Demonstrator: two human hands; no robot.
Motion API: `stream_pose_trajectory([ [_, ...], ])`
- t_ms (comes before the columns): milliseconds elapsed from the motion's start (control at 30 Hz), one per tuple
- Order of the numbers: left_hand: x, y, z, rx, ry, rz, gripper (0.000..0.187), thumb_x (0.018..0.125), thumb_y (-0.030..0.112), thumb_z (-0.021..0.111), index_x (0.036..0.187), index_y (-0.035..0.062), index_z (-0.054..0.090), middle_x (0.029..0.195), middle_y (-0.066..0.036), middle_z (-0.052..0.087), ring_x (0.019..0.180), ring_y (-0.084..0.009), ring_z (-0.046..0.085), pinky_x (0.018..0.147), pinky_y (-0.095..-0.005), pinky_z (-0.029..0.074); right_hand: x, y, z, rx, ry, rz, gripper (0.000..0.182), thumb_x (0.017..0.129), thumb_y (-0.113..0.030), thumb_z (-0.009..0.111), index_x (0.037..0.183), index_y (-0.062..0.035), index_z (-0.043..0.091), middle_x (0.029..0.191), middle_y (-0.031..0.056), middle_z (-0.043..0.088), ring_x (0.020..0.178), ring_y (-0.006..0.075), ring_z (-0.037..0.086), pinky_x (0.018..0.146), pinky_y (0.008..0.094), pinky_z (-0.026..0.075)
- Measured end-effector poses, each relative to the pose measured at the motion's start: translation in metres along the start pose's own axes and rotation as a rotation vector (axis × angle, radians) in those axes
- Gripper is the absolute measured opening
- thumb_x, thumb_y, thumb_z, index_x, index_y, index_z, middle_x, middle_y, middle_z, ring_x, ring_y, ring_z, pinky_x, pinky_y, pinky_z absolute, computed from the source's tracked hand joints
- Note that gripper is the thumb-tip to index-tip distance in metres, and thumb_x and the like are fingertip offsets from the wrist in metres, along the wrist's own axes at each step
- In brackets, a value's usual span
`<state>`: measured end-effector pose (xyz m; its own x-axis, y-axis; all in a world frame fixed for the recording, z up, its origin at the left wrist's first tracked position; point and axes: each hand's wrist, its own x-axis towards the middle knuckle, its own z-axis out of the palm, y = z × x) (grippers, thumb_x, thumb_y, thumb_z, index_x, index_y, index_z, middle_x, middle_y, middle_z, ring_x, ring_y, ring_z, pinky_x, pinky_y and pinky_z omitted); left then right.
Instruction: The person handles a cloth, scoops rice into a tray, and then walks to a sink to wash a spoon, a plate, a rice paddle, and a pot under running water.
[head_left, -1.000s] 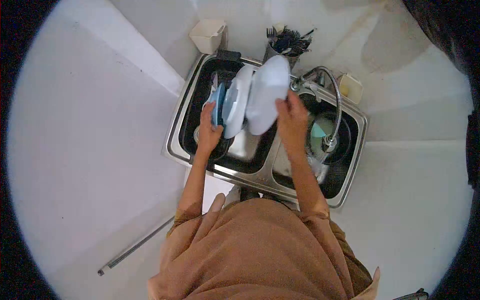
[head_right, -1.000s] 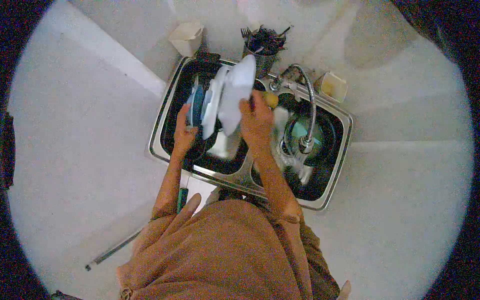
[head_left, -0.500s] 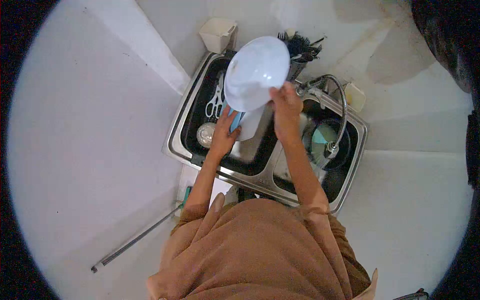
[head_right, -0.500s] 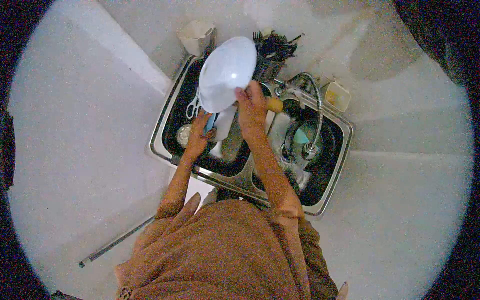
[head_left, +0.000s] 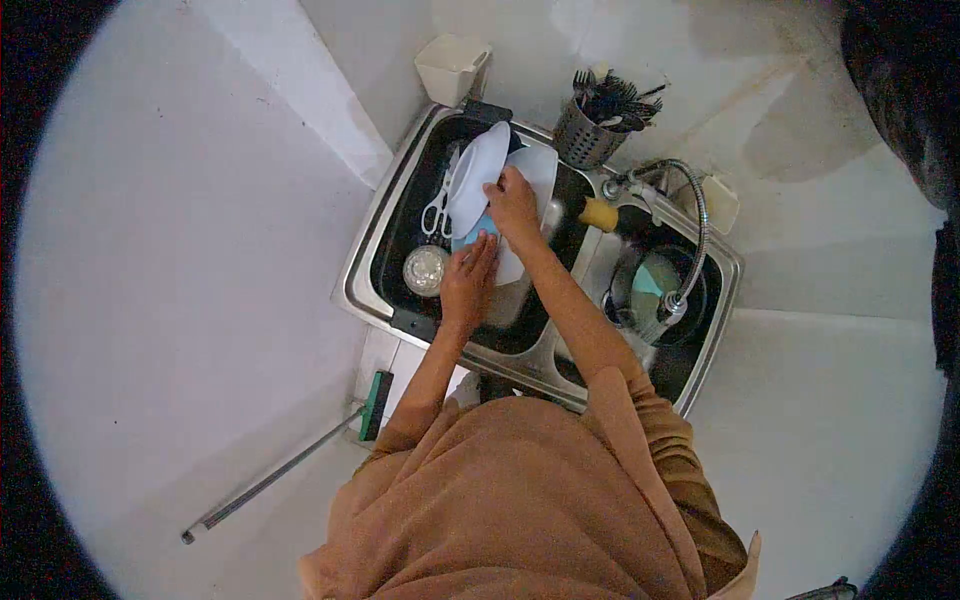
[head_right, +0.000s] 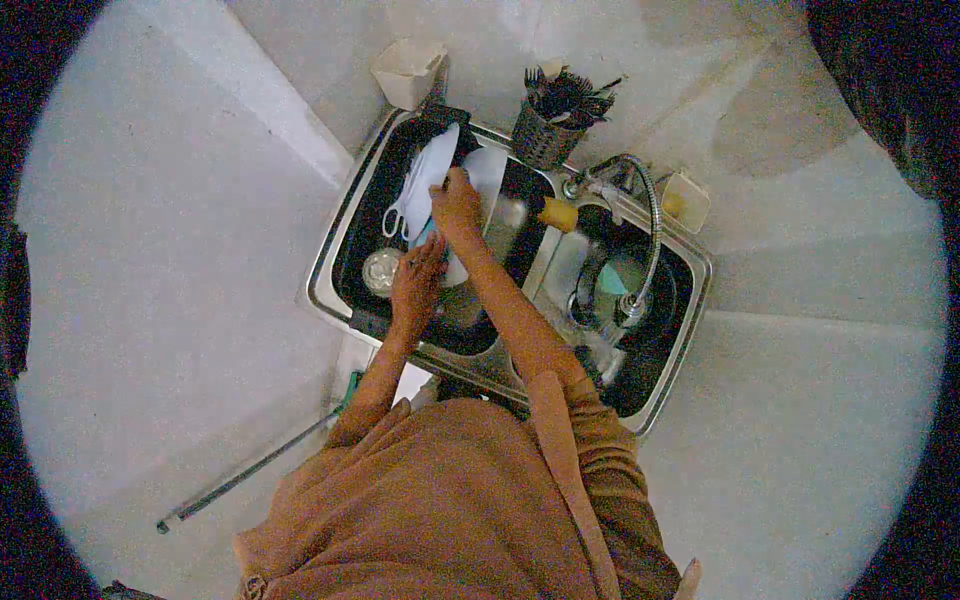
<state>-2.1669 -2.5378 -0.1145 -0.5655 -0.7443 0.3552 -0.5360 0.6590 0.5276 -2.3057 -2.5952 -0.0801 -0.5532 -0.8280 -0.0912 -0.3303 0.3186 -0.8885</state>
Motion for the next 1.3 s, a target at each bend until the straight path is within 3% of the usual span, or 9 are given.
stream_pose_trajectory([
  [167,-0.009,-0.006,-0.001,-0.141,0.006,-0.101,0.039,0.073,0.013,0.064,0.11,0.0028,0.052,0.111,-0.013,0.053,0.099,-0.0307,0.049,0.084,-0.0402,0.04,0.012,0.023,0.012,0.057,-0.041,0.041,0.031,0.069,-0.017,0.065,0.089,0.0008,0.049,0.084,0.0198,0.06,0.08,0.0371,0.058,0.071,0.0449,0.045],
  [300,-0.007,0.001,-0.009,-0.109,0.19,-0.229,0.063,0.067,0.022,0.071,0.119,0.0024,0.041,0.116,-0.019,0.045,0.108,-0.0359,0.041,0.092,-0.0455,0.031,-0.005,-0.01,-0.008,0.024,-0.098,0.083,0.042,0.064,-0.01,0.067,0.097,0.0047,0.046,0.08,0.0197,0.058,0.066,0.0275,0.061,0.056,0.0356,0.051],
  [367,-0.004,0.004,-0.014,-0.086,0.282,-0.27,0.077,0.066,0.029,0.072,0.127,0.0022,0.032,0.125,-0.022,0.038,0.116,-0.0386,0.035,0.097,-0.0472,0.026,-0.008,-0.011,-0.006,-0.175,-0.063,0.027,0.055,0.062,-0.011,0.067,0.108,0.0037,0.04,0.08,0.0218,0.058,0.067,0.0315,0.061,0.06,0.0389,0.05],
  [467,-0.009,-0.009,-0.001,-0.051,0.154,-0.373,0.093,0.065,0.035,0.072,0.133,0.0018,0.02,0.135,-0.024,0.025,0.126,-0.0371,0.022,0.101,-0.0487,0.018,-0.019,-0.021,-0.011,-0.207,-0.119,-0.01,0.074,0.061,-0.011,0.067,0.123,0.0023,0.027,0.079,0.0246,0.059,0.07,0.0369,0.06,0.067,0.0431,0.048],
  [600,-0.015,-0.016,0.008,-0.131,-0.111,-0.429,0.1,0.065,0.039,0.07,0.136,0.0006,0.01,0.139,-0.022,0.019,0.13,-0.0351,0.014,0.101,-0.0532,0.01,-0.033,-0.03,-0.019,-0.309,-0.129,-0.052,0.088,0.062,-0.009,0.064,0.132,0.0012,0.013,0.078,0.0256,0.059,0.072,0.0398,0.059,0.069,0.0459,0.046],
  [867,-0.002,-0.037,-0.02,0.009,-0.297,-0.189,0.098,0.063,0.04,0.071,0.135,0.0003,0.017,0.137,-0.022,0.024,0.129,-0.0349,0.019,0.1,-0.0552,0.012,-0.028,-0.02,-0.024,-0.378,-0.1,-0.143,0.074,0.065,-0.008,0.057,0.13,-0.0013,0.022,0.076,0.027,0.058,0.073,0.0434,0.057,0.07,0.0491,0.045],
  [1000,0.012,-0.032,-0.026,-0.06,-0.206,-0.202,0.087,0.065,0.04,0.07,0.129,-0.0021,0.03,0.13,-0.023,0.035,0.123,-0.0368,0.03,0.099,-0.0472,0.024,-0.017,-0.024,-0.025,-0.479,-0.115,-0.18,0.066,0.067,-0.006,0.054,0.127,-0.0011,0.028,0.076,0.027,0.058,0.073,0.0435,0.056,0.07,0.0494,0.045],
  [1167,0.029,-0.027,-0.005,-0.21,-0.043,-0.256,0.072,0.07,0.035,0.067,0.123,-0.0033,0.038,0.122,-0.025,0.043,0.114,-0.0376,0.041,0.095,-0.0378,0.033,0.008,-0.014,-0.023,-0.606,-0.074,-0.237,0.046,0.068,-0.006,0.052,0.112,-0.0003,0.041,0.074,0.0244,0.059,0.072,0.0393,0.059,0.066,0.0475,0.046],
  [1300,0.051,-0.022,-0.005,-0.228,-0.027,-0.178,0.063,0.074,0.03,0.065,0.122,-0.0026,0.039,0.121,-0.025,0.044,0.113,-0.0376,0.042,0.094,-0.0395,0.034,0.015,-0.017,-0.023,-0.783,-0.1,-0.31,0.033,0.068,-0.012,0.058,0.097,0.0003,0.05,0.073,0.0166,0.06,0.07,0.0316,0.06,0.064,0.0438,0.048],
])
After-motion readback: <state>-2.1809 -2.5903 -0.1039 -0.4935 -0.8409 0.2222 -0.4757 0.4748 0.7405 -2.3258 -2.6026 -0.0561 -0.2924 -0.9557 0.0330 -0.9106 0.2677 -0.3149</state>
